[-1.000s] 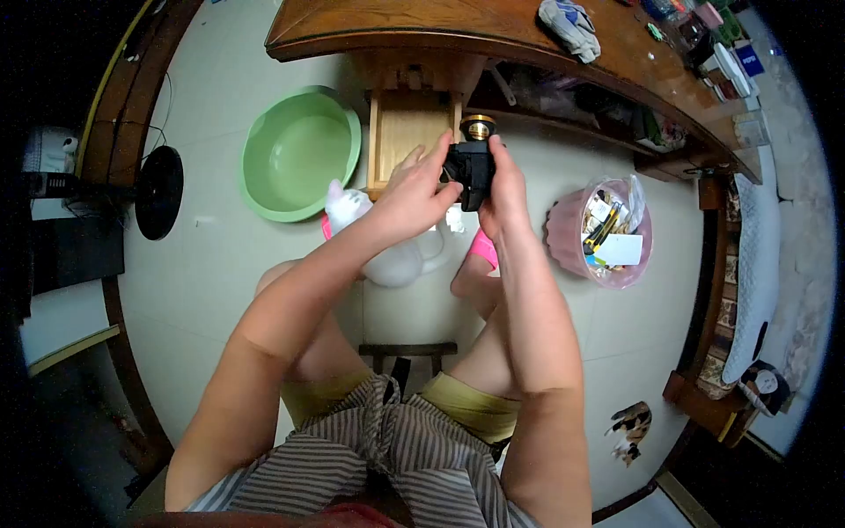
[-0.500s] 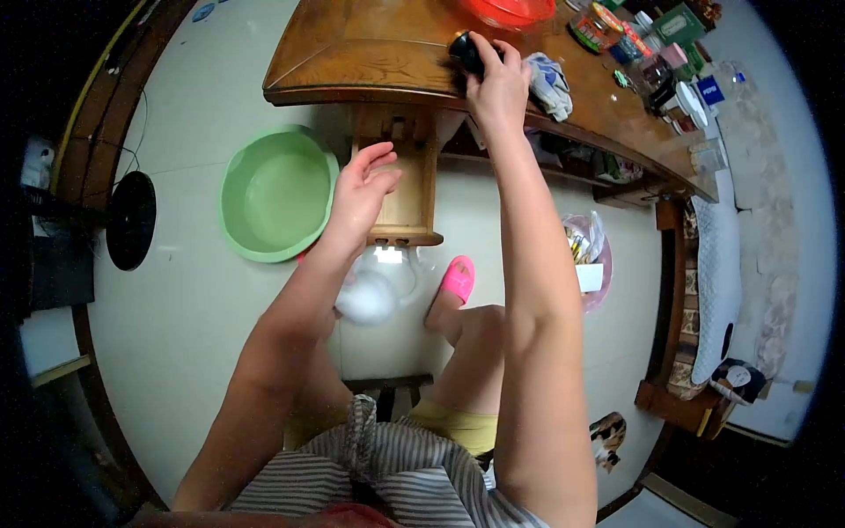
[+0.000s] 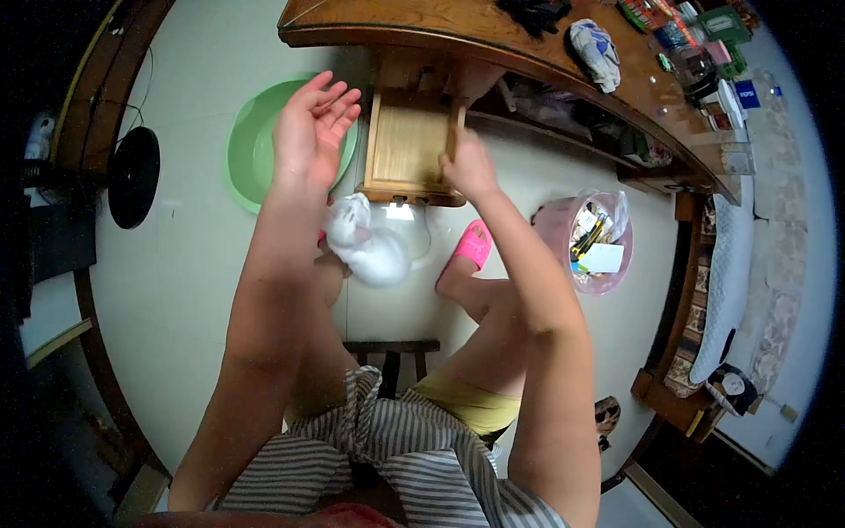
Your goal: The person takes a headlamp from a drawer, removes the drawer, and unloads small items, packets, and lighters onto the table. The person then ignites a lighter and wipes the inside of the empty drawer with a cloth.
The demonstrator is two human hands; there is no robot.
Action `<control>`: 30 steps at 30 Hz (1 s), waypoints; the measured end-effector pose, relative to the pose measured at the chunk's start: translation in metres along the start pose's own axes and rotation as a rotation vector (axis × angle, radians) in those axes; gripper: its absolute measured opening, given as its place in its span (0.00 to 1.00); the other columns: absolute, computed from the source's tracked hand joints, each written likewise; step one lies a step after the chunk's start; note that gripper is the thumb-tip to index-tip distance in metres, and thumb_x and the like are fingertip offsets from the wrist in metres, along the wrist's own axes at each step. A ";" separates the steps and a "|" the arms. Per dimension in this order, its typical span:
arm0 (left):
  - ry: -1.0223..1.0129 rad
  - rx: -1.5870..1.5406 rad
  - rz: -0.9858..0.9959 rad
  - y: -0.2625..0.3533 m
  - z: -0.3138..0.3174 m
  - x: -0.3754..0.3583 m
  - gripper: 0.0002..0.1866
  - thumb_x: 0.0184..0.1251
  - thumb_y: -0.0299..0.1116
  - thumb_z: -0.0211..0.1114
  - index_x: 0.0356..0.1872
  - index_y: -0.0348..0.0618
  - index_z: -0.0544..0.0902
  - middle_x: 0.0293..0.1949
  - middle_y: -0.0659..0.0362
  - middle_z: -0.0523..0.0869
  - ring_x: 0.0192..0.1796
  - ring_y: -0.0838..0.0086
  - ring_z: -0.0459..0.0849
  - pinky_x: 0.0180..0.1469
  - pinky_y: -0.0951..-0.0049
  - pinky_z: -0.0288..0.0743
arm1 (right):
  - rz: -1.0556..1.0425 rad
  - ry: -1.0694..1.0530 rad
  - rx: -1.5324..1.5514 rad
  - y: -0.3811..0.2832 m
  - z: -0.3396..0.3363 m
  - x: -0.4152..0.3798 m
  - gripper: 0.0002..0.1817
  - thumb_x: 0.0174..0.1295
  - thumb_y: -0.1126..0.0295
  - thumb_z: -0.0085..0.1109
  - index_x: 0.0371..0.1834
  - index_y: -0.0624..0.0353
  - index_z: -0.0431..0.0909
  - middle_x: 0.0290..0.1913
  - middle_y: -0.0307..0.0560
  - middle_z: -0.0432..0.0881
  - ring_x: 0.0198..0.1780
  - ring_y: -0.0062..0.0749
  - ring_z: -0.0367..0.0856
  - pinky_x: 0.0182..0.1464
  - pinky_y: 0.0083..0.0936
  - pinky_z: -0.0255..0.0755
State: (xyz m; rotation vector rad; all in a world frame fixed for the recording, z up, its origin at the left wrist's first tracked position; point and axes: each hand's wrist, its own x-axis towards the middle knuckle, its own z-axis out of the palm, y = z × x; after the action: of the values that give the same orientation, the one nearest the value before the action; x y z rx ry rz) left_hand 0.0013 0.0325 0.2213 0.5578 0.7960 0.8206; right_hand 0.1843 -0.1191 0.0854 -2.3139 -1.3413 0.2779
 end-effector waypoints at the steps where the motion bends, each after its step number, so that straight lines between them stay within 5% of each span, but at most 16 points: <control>1: 0.013 -0.015 -0.001 0.001 -0.003 0.000 0.24 0.63 0.23 0.50 0.62 0.29 0.66 0.54 0.43 0.74 0.51 0.58 0.80 0.52 0.63 0.77 | 0.250 -0.202 -0.029 0.013 0.022 -0.008 0.30 0.55 0.65 0.60 0.62 0.63 0.67 0.53 0.66 0.77 0.55 0.57 0.76 0.61 0.41 0.70; 2: 0.019 -0.020 -0.009 0.001 -0.006 -0.003 0.25 0.62 0.22 0.50 0.63 0.28 0.65 0.54 0.43 0.74 0.52 0.58 0.79 0.53 0.62 0.76 | 0.336 -0.286 -0.017 0.016 0.028 -0.011 0.29 0.56 0.65 0.60 0.61 0.62 0.67 0.55 0.64 0.76 0.56 0.57 0.76 0.59 0.43 0.70; 6: 0.030 -0.012 -0.033 0.003 -0.012 -0.009 0.26 0.61 0.21 0.51 0.63 0.27 0.65 0.55 0.43 0.73 0.53 0.58 0.78 0.53 0.63 0.76 | 0.455 -0.085 -0.045 0.033 0.064 0.001 0.27 0.55 0.68 0.60 0.59 0.61 0.68 0.60 0.60 0.73 0.57 0.54 0.75 0.58 0.42 0.71; 9: 0.028 -0.013 -0.043 0.004 -0.015 -0.002 0.25 0.61 0.21 0.51 0.62 0.27 0.65 0.55 0.43 0.73 0.53 0.59 0.78 0.54 0.63 0.75 | 0.000 0.048 -0.169 0.035 0.085 0.015 0.29 0.53 0.72 0.60 0.61 0.61 0.67 0.62 0.59 0.70 0.60 0.52 0.71 0.62 0.39 0.68; 13: 0.039 0.107 -0.046 0.006 -0.015 0.015 0.24 0.62 0.22 0.51 0.61 0.27 0.66 0.56 0.43 0.73 0.53 0.61 0.78 0.55 0.64 0.74 | -0.116 0.093 -0.209 0.035 0.124 0.063 0.33 0.51 0.74 0.60 0.64 0.61 0.65 0.62 0.59 0.70 0.62 0.57 0.69 0.67 0.40 0.62; 17: 0.074 0.226 -0.046 0.008 -0.022 0.028 0.23 0.64 0.24 0.52 0.61 0.28 0.67 0.56 0.44 0.74 0.53 0.63 0.79 0.56 0.66 0.74 | 0.185 -0.396 -0.409 0.020 0.125 0.120 0.35 0.52 0.68 0.61 0.67 0.58 0.63 0.66 0.61 0.64 0.66 0.56 0.63 0.67 0.46 0.61; 22: 0.077 0.304 -0.083 0.005 -0.035 0.038 0.21 0.64 0.25 0.53 0.59 0.29 0.69 0.54 0.47 0.77 0.52 0.65 0.79 0.55 0.67 0.74 | 0.224 -0.504 -0.378 0.028 0.158 0.142 0.37 0.56 0.67 0.50 0.72 0.53 0.55 0.73 0.56 0.53 0.72 0.59 0.52 0.70 0.56 0.49; 26: 0.073 0.288 -0.099 0.005 -0.037 0.037 0.20 0.65 0.25 0.53 0.58 0.29 0.70 0.52 0.47 0.78 0.51 0.65 0.80 0.54 0.68 0.75 | 0.036 -0.334 -0.514 0.018 0.172 0.082 0.34 0.62 0.69 0.41 0.75 0.52 0.51 0.78 0.51 0.43 0.76 0.60 0.43 0.72 0.61 0.39; 30: 0.037 0.281 -0.093 0.005 -0.035 0.030 0.20 0.65 0.25 0.52 0.58 0.28 0.70 0.52 0.47 0.78 0.50 0.66 0.81 0.54 0.68 0.75 | -0.007 -0.400 -0.268 0.020 0.165 0.030 0.33 0.57 0.76 0.48 0.70 0.50 0.62 0.77 0.48 0.48 0.74 0.57 0.50 0.71 0.56 0.49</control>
State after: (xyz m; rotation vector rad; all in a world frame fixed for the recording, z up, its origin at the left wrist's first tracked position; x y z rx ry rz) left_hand -0.0160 0.0643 0.1923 0.7501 0.9716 0.6382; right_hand 0.1505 -0.0559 -0.0676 -2.5673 -1.6623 0.6196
